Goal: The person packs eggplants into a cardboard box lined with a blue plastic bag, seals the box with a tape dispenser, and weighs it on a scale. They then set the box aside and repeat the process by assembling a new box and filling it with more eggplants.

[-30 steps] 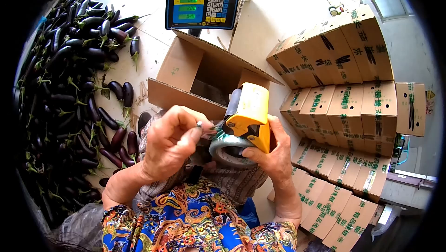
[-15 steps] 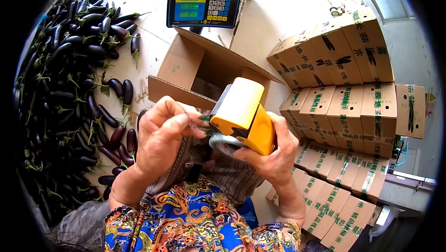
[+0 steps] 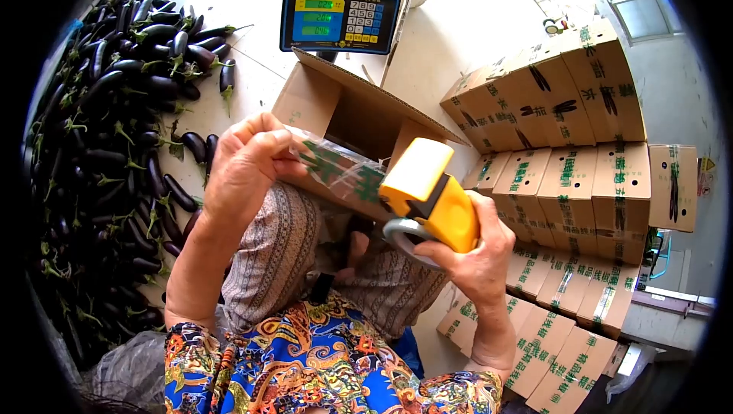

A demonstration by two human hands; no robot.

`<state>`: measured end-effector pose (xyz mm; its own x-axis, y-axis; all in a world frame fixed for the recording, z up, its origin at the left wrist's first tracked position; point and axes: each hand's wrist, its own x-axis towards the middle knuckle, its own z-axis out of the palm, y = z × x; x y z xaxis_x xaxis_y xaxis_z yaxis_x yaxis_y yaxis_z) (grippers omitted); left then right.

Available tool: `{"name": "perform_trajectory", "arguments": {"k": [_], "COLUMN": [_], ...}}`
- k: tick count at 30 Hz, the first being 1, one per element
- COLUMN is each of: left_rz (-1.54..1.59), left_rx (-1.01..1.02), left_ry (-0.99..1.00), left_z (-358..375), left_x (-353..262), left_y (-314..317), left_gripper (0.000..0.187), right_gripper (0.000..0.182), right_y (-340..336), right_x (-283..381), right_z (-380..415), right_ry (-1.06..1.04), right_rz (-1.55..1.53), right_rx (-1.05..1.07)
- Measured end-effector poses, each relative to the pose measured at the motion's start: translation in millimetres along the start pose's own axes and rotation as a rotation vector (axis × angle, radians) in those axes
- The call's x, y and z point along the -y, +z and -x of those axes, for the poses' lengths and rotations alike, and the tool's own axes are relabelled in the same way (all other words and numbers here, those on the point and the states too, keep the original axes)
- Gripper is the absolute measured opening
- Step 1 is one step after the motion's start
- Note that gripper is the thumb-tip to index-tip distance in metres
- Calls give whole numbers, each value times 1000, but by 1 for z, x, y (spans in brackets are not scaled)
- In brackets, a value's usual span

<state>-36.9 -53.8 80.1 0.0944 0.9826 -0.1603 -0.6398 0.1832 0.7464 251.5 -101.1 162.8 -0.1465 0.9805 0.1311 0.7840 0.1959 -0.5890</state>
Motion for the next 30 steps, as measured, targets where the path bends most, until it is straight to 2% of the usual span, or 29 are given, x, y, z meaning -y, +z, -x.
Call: {"name": "perform_trajectory", "arguments": {"k": [2, 6, 7, 10, 11, 14, 15, 16, 18, 21, 23, 24, 25, 28, 29, 30], "left_rz": [-185, -638, -763, -1164, -1264, -1335, -1302, -1247, -1265, -1354, -1299, -1270, -1156, -1405, -1298, -1263], "left_rx": [-27, -13, 1, 23, 77, 171, 207, 280, 245, 174, 186, 185, 137, 118, 102, 92], "left_ry": [9, 320, 258, 835, 847, 1094, 1065, 953, 987, 506, 534, 550, 453, 780, 599, 572], "left_z": [-2, -11, -8, -34, -36, -55, -66, -75, -94, -91, -96, -95, -93, -102, -98, -99], "left_x": [-2, -8, -20, -15, -17, -31, -28, -26, -13, -4, 23, 28, 32, 39, 33, 32], "left_y": [4, 16, 19, -1, -1, 6, 9, 8, 13, 20, -3, -7, -10, -23, -19, -20], "left_gripper": [12, 13, 8, 3, 7, 7, 7, 8, 9, 14, 16, 18, 15, 16, 20, 20], "right_gripper": [82, 81, 79, 77, 73, 72, 73, 73, 73, 72, 69, 69, 69, 68, 67, 67], "right_y": [-7, -12, -11, -5, -3, 5, 8, 10, 11, 13, 16, 17, 19, 31, 35, 38], "right_x": [-2, 3, 4, -2, -9, -20, -25, -27, -30, -33, -34, -34, -34, -31, -32, -34], "right_z": [-1, -7, -10, -19, -20, -22, -22, -23, -26, -28, -30, -32, -35, -42, -47, -53], "right_ry": [52, -16, -21, -5, -23, 10, 22, 24, 31, 41, 74, 21, -33, -186, -180, -174], "right_rz": [-106, -85, -93, -151, -100, -158, -194, -202, -216, -247, -244, -162, -82, 46, 31, 16], "right_rx": [4, -70, -82, -110, -83, -26, -24, -26, -27, -80, -125, -131, -135, -167, -168, -170]}}
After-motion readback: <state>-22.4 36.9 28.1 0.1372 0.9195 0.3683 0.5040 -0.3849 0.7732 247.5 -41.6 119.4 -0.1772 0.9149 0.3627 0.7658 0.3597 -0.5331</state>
